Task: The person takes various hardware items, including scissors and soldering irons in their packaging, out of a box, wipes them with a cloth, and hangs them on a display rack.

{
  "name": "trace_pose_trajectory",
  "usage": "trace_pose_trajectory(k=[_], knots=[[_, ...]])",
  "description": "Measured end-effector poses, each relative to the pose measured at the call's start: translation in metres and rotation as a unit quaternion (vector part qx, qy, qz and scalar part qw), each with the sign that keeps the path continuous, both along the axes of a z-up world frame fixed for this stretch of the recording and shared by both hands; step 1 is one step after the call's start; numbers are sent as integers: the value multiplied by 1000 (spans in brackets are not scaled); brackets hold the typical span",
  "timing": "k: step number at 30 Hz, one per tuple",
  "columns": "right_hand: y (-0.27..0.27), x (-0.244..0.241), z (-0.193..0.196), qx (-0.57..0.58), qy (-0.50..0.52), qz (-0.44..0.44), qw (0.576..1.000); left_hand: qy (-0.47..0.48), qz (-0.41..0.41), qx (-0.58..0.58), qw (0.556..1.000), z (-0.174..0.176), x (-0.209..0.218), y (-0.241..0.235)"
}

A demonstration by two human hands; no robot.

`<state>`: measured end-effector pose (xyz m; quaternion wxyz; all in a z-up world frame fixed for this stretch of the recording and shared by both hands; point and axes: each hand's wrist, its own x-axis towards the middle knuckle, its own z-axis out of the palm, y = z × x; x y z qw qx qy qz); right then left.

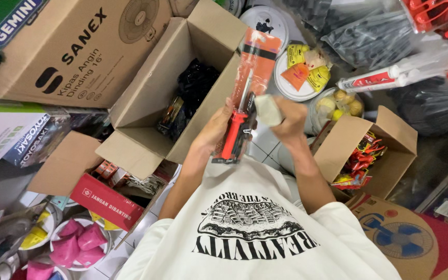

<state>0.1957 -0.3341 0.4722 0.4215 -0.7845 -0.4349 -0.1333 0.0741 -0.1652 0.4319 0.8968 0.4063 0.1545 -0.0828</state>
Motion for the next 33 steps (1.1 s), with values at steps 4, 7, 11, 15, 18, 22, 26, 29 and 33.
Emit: trace_pose_trajectory(k=[4, 7, 11, 15, 18, 22, 26, 29, 33], knots=[[0, 5, -2, 63, 50, -47, 996, -53, -8, -107, 993, 14, -3, -7], [1, -17, -9, 31, 50, -23, 998, -9, 34, -104, 994, 3, -3, -5], [-1, -41, -7, 4, 73, 58, 996, 27, 91, -47, 994, -8, -6, -2], [5, -19, 5, 3, 31, 1, 1000, -8, 42, -46, 998, 2, -10, -9], [6, -2, 20, 22, 22, -66, 997, -55, -1, 7, 998, 7, -8, -11], [10, -9, 26, 44, 53, -82, 994, -79, 7, 95, 992, -2, -5, -15], [10, -40, 14, -6, 20, -2, 1000, -7, 78, 61, 995, -14, -5, -17], [11, -39, 11, 7, 13, 46, 999, -10, 88, 41, 995, -11, -5, -14], [15, -25, 25, 21, 48, -9, 999, -6, 75, 51, 996, -3, -6, -17]])
